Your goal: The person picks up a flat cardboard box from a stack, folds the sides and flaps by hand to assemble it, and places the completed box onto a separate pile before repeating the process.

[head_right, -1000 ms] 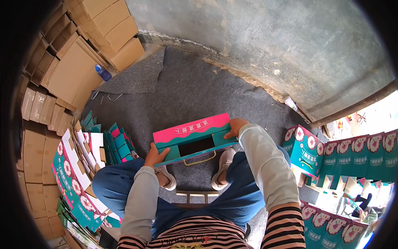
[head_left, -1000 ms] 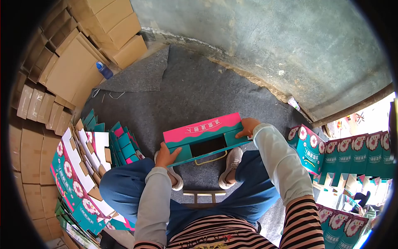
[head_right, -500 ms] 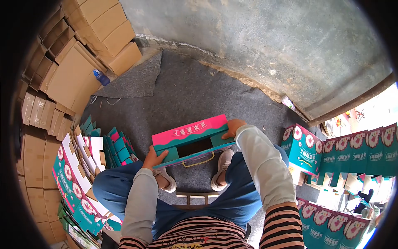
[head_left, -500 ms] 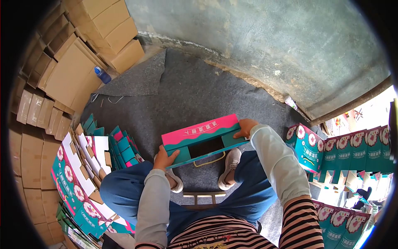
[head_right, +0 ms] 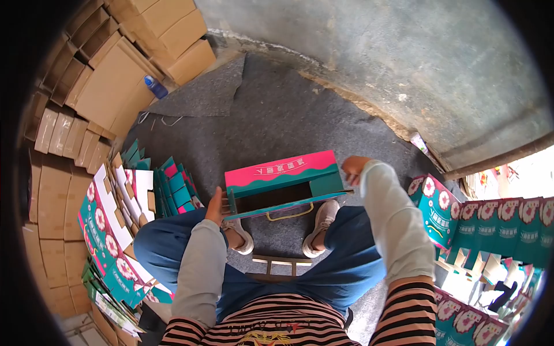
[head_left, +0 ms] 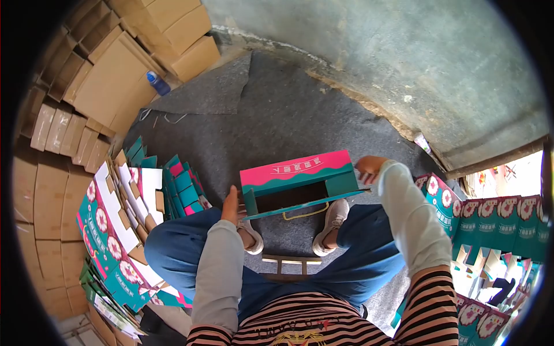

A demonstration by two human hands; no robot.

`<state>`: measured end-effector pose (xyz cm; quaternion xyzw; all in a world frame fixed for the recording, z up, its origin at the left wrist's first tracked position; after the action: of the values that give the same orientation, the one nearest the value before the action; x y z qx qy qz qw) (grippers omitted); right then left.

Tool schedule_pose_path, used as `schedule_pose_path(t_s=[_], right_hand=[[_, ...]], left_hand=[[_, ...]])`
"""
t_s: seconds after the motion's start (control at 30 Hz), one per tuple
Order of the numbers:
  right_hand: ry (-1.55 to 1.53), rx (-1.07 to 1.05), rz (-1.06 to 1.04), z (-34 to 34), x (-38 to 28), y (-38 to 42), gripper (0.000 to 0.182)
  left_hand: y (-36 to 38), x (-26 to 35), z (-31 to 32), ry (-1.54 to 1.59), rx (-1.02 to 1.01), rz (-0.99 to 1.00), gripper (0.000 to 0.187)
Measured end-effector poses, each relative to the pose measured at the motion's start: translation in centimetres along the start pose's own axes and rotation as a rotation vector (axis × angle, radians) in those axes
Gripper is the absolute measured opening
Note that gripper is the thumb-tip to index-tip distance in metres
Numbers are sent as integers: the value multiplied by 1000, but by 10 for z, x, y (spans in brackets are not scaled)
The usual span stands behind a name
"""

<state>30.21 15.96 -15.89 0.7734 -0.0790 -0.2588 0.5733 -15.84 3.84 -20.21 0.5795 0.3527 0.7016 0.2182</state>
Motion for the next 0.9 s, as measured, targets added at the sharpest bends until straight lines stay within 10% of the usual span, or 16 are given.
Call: schedule_pose_path(t_s=[0.13,0.33,0.53,0.63,0.77,0.9], right_hand=[[719,-44,-6,-19,22,20,77],[424,16,-228,13,34,42,81],[99,90,-546,44,20,10,67],[-144,-20,-502,33,30,12,63],[-510,49,-313,25,27,19,82],[-452,101,-315,37,-31,51,96]], left_hand=[[-56,-53,-30,-452,-113,179,48],[41,11,40,-695,-307,553,79],[41,7,10,-1072,-52,517,68],[42,35,-23,-1123,-1,459,35],[58,49,8,-456,-107,43,72],[22,28,27,-543,-208,106,83]])
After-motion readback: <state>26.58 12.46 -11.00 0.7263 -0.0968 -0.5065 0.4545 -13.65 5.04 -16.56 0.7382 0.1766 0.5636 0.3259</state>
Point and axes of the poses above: each hand's wrist, its own y-axis away from the middle knuckle, its own z-axis out of the palm, x = y × z, the point moved 9 cm from there along -y, towards the middle knuckle, and after that the axes turned 4 degrees about -x, right-handed, at the moved point
